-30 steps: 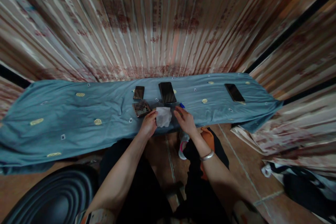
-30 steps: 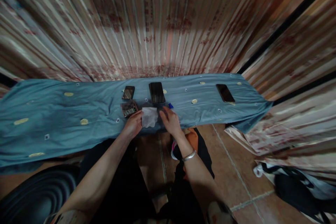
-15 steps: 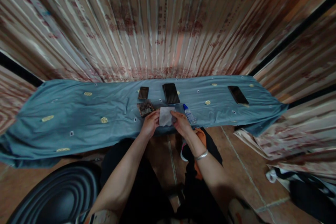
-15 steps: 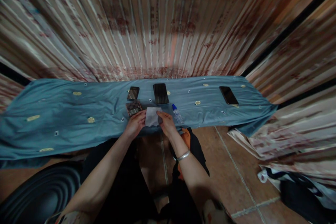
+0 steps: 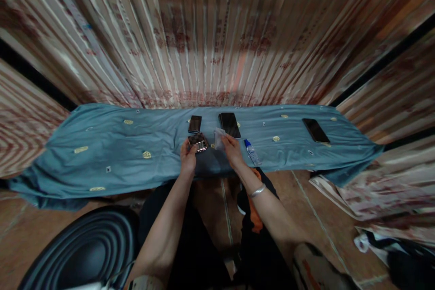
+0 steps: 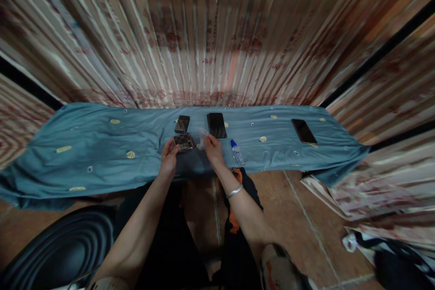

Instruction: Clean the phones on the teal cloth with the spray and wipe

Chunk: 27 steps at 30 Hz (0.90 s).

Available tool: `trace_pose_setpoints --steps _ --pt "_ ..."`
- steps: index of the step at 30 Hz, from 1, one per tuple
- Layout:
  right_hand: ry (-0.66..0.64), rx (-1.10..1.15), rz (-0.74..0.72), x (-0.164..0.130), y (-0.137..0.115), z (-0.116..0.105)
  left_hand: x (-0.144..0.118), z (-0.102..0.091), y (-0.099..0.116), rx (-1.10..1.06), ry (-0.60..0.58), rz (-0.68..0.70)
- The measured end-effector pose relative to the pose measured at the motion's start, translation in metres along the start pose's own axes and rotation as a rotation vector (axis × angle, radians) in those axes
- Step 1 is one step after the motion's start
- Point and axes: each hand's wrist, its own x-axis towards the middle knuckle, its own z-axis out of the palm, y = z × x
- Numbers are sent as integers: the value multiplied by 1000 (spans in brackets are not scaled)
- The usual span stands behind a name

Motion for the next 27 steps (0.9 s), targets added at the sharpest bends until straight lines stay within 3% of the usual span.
trace_pose_setpoints --steps 4,7,9,17,22,27 --pt "-70 -239 -152 21 -7 34 -7 8 -1 -63 84 -58" --pt "-262 -803 -401 22 -1 58 -8 10 2 -95 96 -97" --pt "-358 -982 -482 16 9 67 -7 8 4 -112 80 -104" --pt "-413 -980 -574 4 48 61 -2 -3 12 -154 -14 -132" --pt "-403 -823 -473 11 54 53 2 -8 17 -177 51 -260" --pt "-398 -628 -375 8 55 41 3 5 12 -168 13 -274"
